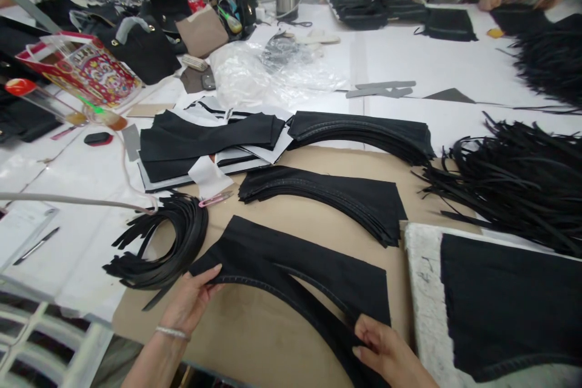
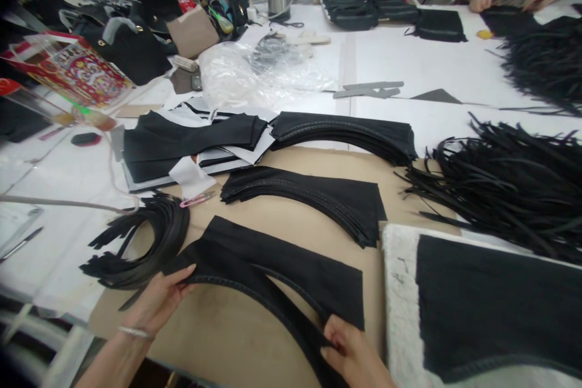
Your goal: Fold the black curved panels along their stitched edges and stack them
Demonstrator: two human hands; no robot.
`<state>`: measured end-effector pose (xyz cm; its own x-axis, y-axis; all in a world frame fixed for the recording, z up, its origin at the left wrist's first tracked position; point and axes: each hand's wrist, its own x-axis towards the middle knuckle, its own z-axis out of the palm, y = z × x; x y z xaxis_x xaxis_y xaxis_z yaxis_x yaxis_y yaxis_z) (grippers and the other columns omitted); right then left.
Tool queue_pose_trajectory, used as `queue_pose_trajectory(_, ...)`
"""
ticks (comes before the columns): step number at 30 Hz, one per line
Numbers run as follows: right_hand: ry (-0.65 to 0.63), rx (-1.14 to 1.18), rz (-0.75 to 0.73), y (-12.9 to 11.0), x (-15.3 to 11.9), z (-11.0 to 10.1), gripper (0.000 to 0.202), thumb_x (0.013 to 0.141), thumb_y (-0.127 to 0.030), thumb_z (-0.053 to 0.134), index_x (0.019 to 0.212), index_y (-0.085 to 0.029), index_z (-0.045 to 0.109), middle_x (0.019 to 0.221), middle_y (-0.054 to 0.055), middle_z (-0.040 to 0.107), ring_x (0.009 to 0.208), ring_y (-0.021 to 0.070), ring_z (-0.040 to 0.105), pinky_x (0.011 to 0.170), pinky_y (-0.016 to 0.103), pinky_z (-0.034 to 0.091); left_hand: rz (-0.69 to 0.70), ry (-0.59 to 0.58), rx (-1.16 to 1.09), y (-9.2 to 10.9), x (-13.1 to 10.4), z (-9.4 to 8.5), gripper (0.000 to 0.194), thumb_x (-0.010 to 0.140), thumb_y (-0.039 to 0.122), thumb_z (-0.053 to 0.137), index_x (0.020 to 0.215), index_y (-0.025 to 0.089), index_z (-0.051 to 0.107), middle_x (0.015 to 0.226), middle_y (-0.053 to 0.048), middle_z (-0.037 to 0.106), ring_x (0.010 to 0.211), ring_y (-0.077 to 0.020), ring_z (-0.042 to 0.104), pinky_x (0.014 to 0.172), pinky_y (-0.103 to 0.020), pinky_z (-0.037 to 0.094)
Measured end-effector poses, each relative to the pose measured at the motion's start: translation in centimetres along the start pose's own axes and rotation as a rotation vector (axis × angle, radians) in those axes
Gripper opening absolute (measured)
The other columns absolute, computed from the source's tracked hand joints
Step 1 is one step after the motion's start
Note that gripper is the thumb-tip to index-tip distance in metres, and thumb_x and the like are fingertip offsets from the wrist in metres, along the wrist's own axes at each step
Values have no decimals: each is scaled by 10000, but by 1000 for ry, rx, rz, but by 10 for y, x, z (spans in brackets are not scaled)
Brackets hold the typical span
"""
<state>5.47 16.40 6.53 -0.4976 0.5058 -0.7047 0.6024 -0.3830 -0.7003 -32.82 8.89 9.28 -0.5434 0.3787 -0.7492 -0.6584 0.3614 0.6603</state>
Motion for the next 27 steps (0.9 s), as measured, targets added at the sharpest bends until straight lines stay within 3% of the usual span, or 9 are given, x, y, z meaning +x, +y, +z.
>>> queue_pose_trajectory(6, -56, 153, -44, -21, -5, -41, 227, 773, -413, 570, 755, -198, 500, 680, -27, 524, 627, 132, 475, 585, 242, 364, 65, -6, 46, 10, -4, 1, 232, 656, -21, 710, 857, 93, 679, 903, -104, 718, 764, -210, 696, 646, -293, 612)
queue_pose_trajectory(10, 165, -42, -85, -20, 22, -60, 258, 756, -449, 581, 748, -193, 553, 668, -25, 567, 632, 151, 526, 607, 260, 403, 90, 34, 66, -5, 8, 9, 291, 634, -63, 698, 869, 108, 677, 905, -80, 711, 740, -194, 692, 594, -277, 612)
queue_pose_trajectory(14, 392, -134, -56, -9, 36, -56, 295, 742, -484, 585, 828, -202, 577, 727, -4, 593, 734, 194, 564, 685, 303, 420, 45, 101, 106, -19, 17, 11, 309, 619, -71, 704, 864, 114, 672, 878, -68, 699, 668, -176, 684, 538, -265, 606)
queue_pose_trajectory(18, 610, -158, 1, 7, 19, -42, 391, 717, -507, 603, 970, -212, 564, 922, 48, 634, 909, 249, 587, 765, 351, 435, 120, 129, 262, -17, 19, 8, 280, 608, 11, 755, 850, 122, 671, 827, -57, 693, 566, -158, 661, 452, -230, 569)
queue_pose_trajectory(20, 682, -124, 34, 15, 9, -35, 419, 703, -496, 616, 1002, -210, 553, 887, 42, 645, 867, 254, 606, 753, 368, 452, 129, 134, 347, -15, 20, 7, 265, 599, 48, 770, 827, 124, 657, 751, -44, 684, 501, -155, 642, 407, -218, 538)
queue_pose_trajectory(23, 666, 91, 20, 24, 1, -28, 397, 716, -445, 617, 1013, -197, 531, 828, 31, 662, 798, 241, 631, 733, 368, 480, 129, 121, 408, -12, 20, 6, 279, 576, 88, 784, 813, 129, 643, 700, -24, 667, 452, -146, 615, 368, -200, 495)
queue_pose_trajectory(27, 619, 305, -63, 21, -9, -25, 343, 768, -401, 603, 1027, -202, 498, 970, 61, 675, 923, 235, 636, 834, 367, 482, 163, 116, 370, -8, 11, 2, 299, 529, 113, 797, 774, 153, 630, 659, 18, 639, 441, -116, 579, 371, -176, 473)
